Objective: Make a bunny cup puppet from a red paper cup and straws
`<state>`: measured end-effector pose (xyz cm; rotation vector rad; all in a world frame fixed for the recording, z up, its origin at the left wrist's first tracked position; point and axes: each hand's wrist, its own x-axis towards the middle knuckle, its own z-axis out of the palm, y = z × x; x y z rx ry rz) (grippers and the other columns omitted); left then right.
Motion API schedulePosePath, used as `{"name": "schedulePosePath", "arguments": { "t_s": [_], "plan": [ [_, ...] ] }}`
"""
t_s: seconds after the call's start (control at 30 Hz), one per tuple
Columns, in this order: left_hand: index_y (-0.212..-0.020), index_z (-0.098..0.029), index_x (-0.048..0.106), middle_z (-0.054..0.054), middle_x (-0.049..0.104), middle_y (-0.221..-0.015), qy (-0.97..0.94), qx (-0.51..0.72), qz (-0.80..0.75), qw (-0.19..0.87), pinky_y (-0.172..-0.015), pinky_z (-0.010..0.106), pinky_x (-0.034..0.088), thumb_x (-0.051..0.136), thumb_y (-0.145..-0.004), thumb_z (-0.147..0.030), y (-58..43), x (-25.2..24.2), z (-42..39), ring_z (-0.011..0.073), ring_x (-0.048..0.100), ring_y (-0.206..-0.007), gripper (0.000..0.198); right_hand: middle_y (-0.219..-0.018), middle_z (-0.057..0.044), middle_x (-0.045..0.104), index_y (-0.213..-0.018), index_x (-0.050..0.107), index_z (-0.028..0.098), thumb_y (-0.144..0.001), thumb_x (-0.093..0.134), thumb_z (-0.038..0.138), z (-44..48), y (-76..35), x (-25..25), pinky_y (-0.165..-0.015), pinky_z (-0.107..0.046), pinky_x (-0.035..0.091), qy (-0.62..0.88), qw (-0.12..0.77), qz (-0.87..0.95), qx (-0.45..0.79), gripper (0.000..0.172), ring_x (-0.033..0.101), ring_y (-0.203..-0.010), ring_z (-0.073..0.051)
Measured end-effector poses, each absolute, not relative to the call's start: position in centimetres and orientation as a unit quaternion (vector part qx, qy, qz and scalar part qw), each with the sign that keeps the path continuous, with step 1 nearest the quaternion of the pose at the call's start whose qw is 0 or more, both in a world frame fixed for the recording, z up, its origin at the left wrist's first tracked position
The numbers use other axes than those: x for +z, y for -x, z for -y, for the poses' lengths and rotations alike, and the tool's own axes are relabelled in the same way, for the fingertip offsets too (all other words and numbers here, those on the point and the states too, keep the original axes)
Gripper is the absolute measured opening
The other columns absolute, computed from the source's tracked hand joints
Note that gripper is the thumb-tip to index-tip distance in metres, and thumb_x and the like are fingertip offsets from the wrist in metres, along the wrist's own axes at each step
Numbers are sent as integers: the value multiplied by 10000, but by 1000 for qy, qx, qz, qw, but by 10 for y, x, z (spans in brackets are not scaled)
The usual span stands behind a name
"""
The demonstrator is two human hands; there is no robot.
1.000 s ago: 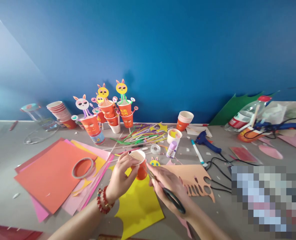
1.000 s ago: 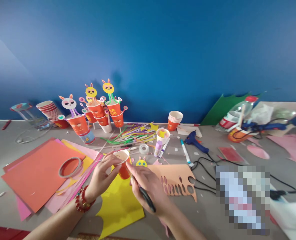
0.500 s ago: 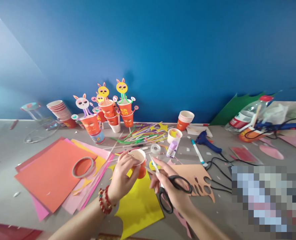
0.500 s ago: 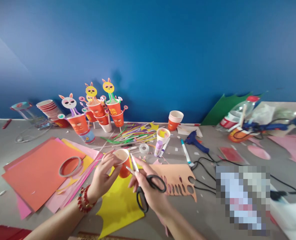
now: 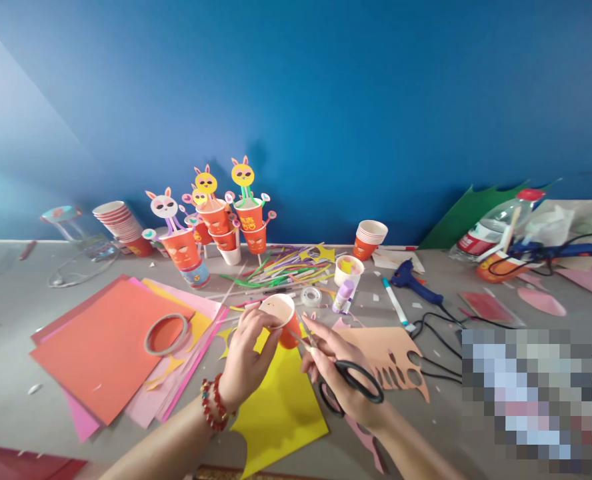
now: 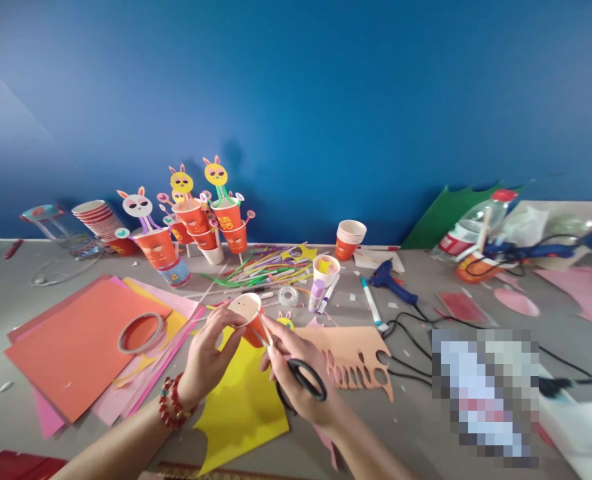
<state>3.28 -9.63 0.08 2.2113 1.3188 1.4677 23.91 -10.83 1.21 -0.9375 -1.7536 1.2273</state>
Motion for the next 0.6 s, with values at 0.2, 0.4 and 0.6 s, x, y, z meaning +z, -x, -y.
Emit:
{"name": "schedulePosePath", "arguments": {
  "t_s": [0.2, 0.4, 0.6],
  "plan": [
    [-973, -230, 576, 4, 678, -881, -729, 510, -446, 97, -1059, 436, 414, 562, -917, -69, -35, -2, 97, 170, 649, -855, 171, -772, -11, 720, -1461, 452, 213, -1024, 457, 411, 118, -222, 9, -641, -269, 520, 383, 461, 587, 545, 480, 636, -635, -149],
    [-955, -233, 589, 7, 711, -915, -716, 535, -439, 99, -1025, 418, 439, 592, -908, -68, -39, -1, 98, 169, 671, -892, 171, -798, -11, 735, -1487, 375, 224, -1011, 503, 405, 125, -209, 1, -691, -292, 502, 381, 522, 484, 590, 525, 615, -646, -154],
    [-929, -214, 612, 42, 711, -935, -660, 561, -455, 207, -849, 326, 532, 621, -920, -168, -40, -10, 99, 193, 681, -922, 48, -830, -20, 747, -1493, 321, 224, -1014, 508, 377, 127, -202, -2, -663, -271, 475, 372, 546, 407, 630, 536, 603, -672, -153]
  ]
}}
